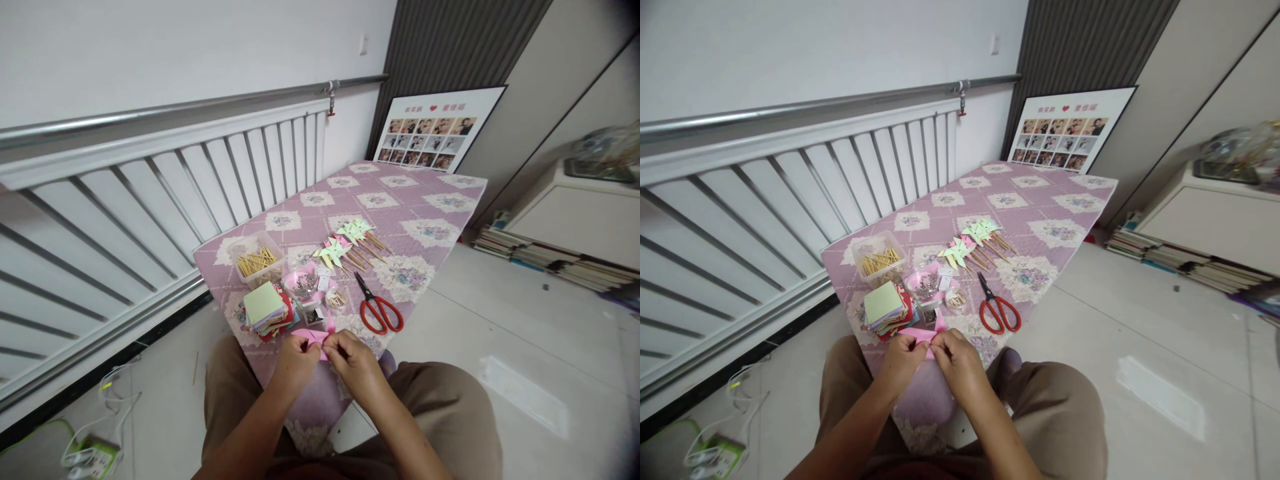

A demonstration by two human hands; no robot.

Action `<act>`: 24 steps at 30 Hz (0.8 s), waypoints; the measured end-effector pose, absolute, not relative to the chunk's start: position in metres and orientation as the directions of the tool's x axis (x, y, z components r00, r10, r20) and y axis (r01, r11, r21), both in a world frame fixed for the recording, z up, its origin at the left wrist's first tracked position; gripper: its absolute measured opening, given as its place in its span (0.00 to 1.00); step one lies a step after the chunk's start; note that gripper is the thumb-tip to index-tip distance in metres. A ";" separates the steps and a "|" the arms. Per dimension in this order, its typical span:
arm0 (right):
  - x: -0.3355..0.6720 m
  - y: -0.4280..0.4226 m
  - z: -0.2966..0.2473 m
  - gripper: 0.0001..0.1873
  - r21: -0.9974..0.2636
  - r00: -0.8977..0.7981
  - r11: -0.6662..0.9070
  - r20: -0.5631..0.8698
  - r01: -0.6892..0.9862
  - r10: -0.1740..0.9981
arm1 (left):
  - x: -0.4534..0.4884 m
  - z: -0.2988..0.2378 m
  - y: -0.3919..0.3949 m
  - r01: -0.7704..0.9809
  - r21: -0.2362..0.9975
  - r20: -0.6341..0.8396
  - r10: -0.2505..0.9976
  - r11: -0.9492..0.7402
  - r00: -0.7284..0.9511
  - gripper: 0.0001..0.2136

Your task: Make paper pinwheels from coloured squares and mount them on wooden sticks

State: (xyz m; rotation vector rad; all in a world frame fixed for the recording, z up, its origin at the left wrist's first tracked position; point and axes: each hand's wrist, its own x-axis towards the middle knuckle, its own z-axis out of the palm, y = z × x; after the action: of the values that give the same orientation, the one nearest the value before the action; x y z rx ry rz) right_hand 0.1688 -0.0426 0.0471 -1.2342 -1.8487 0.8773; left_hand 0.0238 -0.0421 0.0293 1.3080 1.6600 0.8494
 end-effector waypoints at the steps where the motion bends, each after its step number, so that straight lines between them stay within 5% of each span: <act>1: 0.169 -0.043 0.048 0.08 -0.843 -0.273 0.305 0.198 0.443 0.941 | 0.024 0.029 -0.042 0.406 0.885 -0.201 0.973 0.229 -0.110 0.12; 24: 0.170 -0.044 0.053 0.08 -0.896 -0.284 0.249 0.147 0.368 0.947 | 0.024 0.036 -0.045 0.401 0.887 -0.204 0.973 0.230 -0.107 0.11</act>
State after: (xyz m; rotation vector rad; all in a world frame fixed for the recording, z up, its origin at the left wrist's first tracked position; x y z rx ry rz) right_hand 0.1702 -0.0444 0.0527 -1.2079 -1.7930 1.0071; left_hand 0.0237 -0.0446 0.0355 1.3010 1.6584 0.8515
